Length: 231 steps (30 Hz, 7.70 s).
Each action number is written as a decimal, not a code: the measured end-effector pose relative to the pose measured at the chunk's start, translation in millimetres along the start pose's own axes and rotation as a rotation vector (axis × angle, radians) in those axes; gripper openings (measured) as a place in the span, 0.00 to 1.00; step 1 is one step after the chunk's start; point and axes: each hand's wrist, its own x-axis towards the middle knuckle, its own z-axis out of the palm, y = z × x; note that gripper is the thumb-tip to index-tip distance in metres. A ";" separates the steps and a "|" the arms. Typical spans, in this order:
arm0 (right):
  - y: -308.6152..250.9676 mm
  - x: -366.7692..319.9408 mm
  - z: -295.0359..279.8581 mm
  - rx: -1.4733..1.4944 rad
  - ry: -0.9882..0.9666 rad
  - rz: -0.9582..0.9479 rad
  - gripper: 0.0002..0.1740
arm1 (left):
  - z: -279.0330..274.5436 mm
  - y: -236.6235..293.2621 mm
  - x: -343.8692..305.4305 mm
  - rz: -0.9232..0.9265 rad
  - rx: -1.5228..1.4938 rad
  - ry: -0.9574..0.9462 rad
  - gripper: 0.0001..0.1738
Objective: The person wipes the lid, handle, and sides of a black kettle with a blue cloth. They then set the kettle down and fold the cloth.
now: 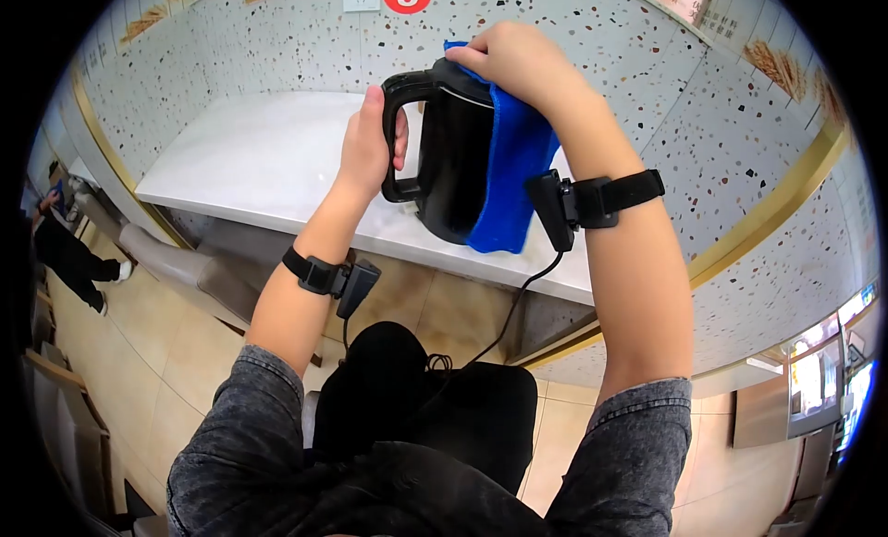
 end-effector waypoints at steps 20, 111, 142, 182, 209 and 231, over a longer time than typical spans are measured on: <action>-24.6 -31.4 -8.3 0.336 0.047 -0.275 0.15 | 0.9 2.1 -0.6 0.028 0.074 0.089 0.37; 29.5 -119.8 -24.3 -0.180 0.394 -0.145 0.05 | -9.6 -10.0 16.7 -0.026 -0.032 -0.154 0.37; -36.4 -146.9 61.5 1.254 1.141 0.540 0.07 | 65.4 64.0 21.1 0.759 1.173 -0.311 0.36; -44.4 -116.5 75.2 0.278 1.179 0.025 0.15 | 60.9 64.4 23.6 0.773 1.162 -0.423 0.36; -33.4 -119.8 64.9 0.238 1.119 -0.021 0.08 | 59.6 66.8 22.1 0.759 1.154 -0.421 0.33; -14.1 -167.6 76.0 1.629 1.157 0.638 0.12 | 37.7 66.3 58.0 0.352 0.520 -0.659 0.21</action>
